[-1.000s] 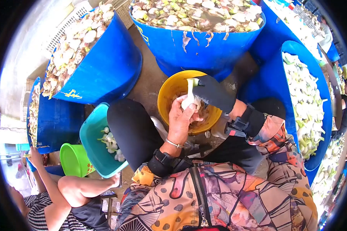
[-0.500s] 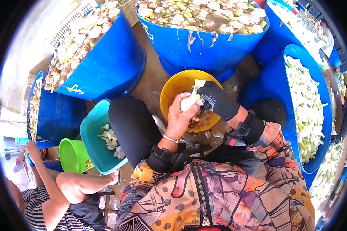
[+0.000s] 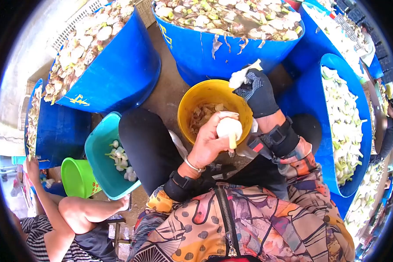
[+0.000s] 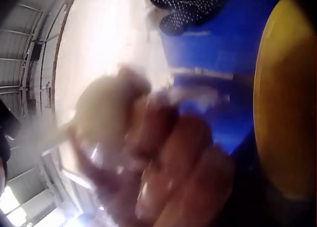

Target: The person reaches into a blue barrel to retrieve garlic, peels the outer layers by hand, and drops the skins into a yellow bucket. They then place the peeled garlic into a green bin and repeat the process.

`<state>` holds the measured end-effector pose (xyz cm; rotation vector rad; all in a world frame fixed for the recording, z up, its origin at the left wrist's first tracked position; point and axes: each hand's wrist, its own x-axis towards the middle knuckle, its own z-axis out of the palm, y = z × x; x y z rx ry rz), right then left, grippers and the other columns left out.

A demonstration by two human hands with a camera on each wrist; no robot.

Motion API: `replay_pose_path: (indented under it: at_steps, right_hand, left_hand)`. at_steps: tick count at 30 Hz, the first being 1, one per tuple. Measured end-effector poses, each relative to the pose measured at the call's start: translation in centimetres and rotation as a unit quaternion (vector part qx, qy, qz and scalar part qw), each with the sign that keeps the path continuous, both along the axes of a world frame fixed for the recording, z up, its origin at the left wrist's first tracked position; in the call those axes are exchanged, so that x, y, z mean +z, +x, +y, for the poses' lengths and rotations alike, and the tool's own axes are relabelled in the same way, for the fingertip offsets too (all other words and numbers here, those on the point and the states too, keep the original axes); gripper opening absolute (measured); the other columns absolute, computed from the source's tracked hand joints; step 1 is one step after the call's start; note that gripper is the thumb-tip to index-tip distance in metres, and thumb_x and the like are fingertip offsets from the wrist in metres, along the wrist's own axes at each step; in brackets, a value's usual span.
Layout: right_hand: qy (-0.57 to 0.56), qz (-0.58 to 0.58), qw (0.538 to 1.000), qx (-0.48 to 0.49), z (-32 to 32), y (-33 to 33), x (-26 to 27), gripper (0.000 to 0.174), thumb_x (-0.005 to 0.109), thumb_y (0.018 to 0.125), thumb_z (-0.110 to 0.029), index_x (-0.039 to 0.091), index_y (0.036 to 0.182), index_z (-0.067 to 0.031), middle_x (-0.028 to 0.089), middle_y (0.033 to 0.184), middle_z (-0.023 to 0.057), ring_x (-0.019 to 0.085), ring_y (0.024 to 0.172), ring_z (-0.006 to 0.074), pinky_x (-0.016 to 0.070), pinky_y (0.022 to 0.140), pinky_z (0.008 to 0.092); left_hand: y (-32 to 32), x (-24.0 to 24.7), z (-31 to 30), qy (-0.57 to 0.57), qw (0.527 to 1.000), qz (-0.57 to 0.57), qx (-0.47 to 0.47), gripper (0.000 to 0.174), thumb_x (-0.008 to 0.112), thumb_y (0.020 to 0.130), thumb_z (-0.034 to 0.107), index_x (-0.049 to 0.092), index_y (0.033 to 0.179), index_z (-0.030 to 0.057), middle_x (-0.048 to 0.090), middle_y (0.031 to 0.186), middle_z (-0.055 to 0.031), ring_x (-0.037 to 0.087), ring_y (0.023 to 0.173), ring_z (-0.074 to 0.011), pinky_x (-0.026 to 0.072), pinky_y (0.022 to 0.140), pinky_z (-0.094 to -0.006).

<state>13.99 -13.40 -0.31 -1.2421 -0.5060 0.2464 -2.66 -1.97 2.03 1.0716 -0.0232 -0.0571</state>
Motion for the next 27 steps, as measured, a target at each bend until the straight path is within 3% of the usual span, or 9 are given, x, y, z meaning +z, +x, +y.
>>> replay_pose_path:
  at_steps: [2,3,6,7,10,11,14,17,27]
  right_hand:
    - [-0.128,0.160,0.978,-0.026,-0.4,-1.1,3.2,0.010,0.056,0.082,-0.011,0.060,0.080,-0.0015,0.057,0.065,0.0018,0.059,0.063,0.0147,0.0488,0.058,0.0308]
    - [-0.285,-0.152,0.946,-0.006,-1.5,1.5,-1.4,0.011,0.059,0.080,-0.011,0.063,0.086,-0.0025,0.060,0.064,0.0077,0.060,0.058,0.0202,0.0480,0.055,0.0335]
    - [-0.589,-0.382,0.709,0.069,-1.6,-2.3,1.1,0.033,0.062,0.080,-0.025,0.063,0.107,-0.0057,0.065,0.077,0.0163,0.065,0.067,0.0302,0.0505,0.059,0.0444]
    - [-0.609,-0.359,0.698,0.117,-1.5,-3.1,2.8,0.031,0.064,0.078,-0.025,0.065,0.105,-0.0089,0.066,0.084,0.0146,0.065,0.074,0.0327,0.0506,0.063,0.0444]
    - [-0.488,-0.364,0.786,0.109,-2.2,-2.4,3.2,0.032,0.064,0.078,-0.022,0.064,0.107,-0.0084,0.067,0.087,0.0128,0.065,0.078,0.0318,0.0503,0.065,0.0426]
    - [-0.382,-0.304,0.863,0.131,-2.4,-2.2,3.4,0.029,0.063,0.078,-0.019,0.064,0.105,-0.0079,0.066,0.087,0.0129,0.064,0.078,0.0324,0.0498,0.066,0.0408]
    - [-0.313,-0.373,0.852,0.193,-0.8,-3.7,7.4,0.024,0.061,0.079,-0.020,0.064,0.099,-0.0067,0.065,0.086,0.0135,0.063,0.077,0.0329,0.0491,0.064,0.0406]
    - [-0.402,-0.419,0.774,0.253,-0.5,-3.9,8.9,0.022,0.061,0.080,-0.021,0.064,0.096,-0.0068,0.064,0.085,0.0143,0.063,0.076,0.0328,0.0489,0.064,0.0409]
    - [-0.420,-0.489,0.741,0.187,-1.0,-5.4,7.8,0.018,0.059,0.076,-0.018,0.064,0.091,-0.0094,0.062,0.075,0.0116,0.062,0.067,0.0324,0.0481,0.058,0.0405]
  left_hand:
    - [0.2,-0.1,0.2,0.026,1.000,-0.013,0.000,0.049,0.064,0.079,0.010,0.043,0.124,0.0056,0.052,0.096,-0.0054,0.056,0.073,-0.0115,0.0513,0.058,-0.0243]
    - [0.5,-0.5,0.3,0.037,0.999,-0.029,0.021,0.051,0.064,0.079,0.009,0.041,0.125,0.0064,0.051,0.101,-0.0060,0.056,0.078,-0.0118,0.0514,0.059,-0.0241]
    - [0.2,0.1,1.5,0.079,0.995,-0.027,0.053,0.057,0.065,0.078,0.005,0.036,0.127,0.0088,0.043,0.116,-0.0063,0.054,0.090,-0.0118,0.0518,0.063,-0.0235]
    - [0.1,0.2,2.0,0.114,0.991,-0.027,0.060,0.056,0.065,0.078,0.004,0.036,0.125,0.0089,0.042,0.116,-0.0063,0.053,0.090,-0.0116,0.0517,0.063,-0.0233]
    - [0.1,-0.5,2.8,0.198,0.975,-0.045,0.088,0.050,0.067,0.078,0.005,0.039,0.120,0.0067,0.047,0.107,-0.0051,0.053,0.086,-0.0104,0.0484,0.068,-0.0232]
    - [-0.1,-0.5,3.2,0.196,0.978,-0.023,0.073,0.049,0.068,0.078,0.008,0.041,0.119,0.0053,0.049,0.104,-0.0051,0.053,0.088,-0.0110,0.0470,0.075,-0.0249]
    - [0.0,-0.9,3.6,0.166,0.986,0.016,0.024,0.044,0.069,0.079,0.012,0.046,0.115,0.0029,0.053,0.096,-0.0038,0.053,0.086,-0.0104,0.0461,0.077,-0.0253]
    - [0.0,-0.3,3.6,0.118,0.992,0.048,-0.005,0.039,0.068,0.081,0.013,0.049,0.114,0.0017,0.055,0.089,-0.0017,0.053,0.077,-0.0077,0.0460,0.067,-0.0226]
    - [-0.1,-1.8,3.6,0.019,0.996,0.086,-0.020,0.040,0.064,0.085,0.016,0.050,0.118,-0.0021,0.061,0.085,-0.0024,0.052,0.058,-0.0041,0.0423,0.046,-0.0175]
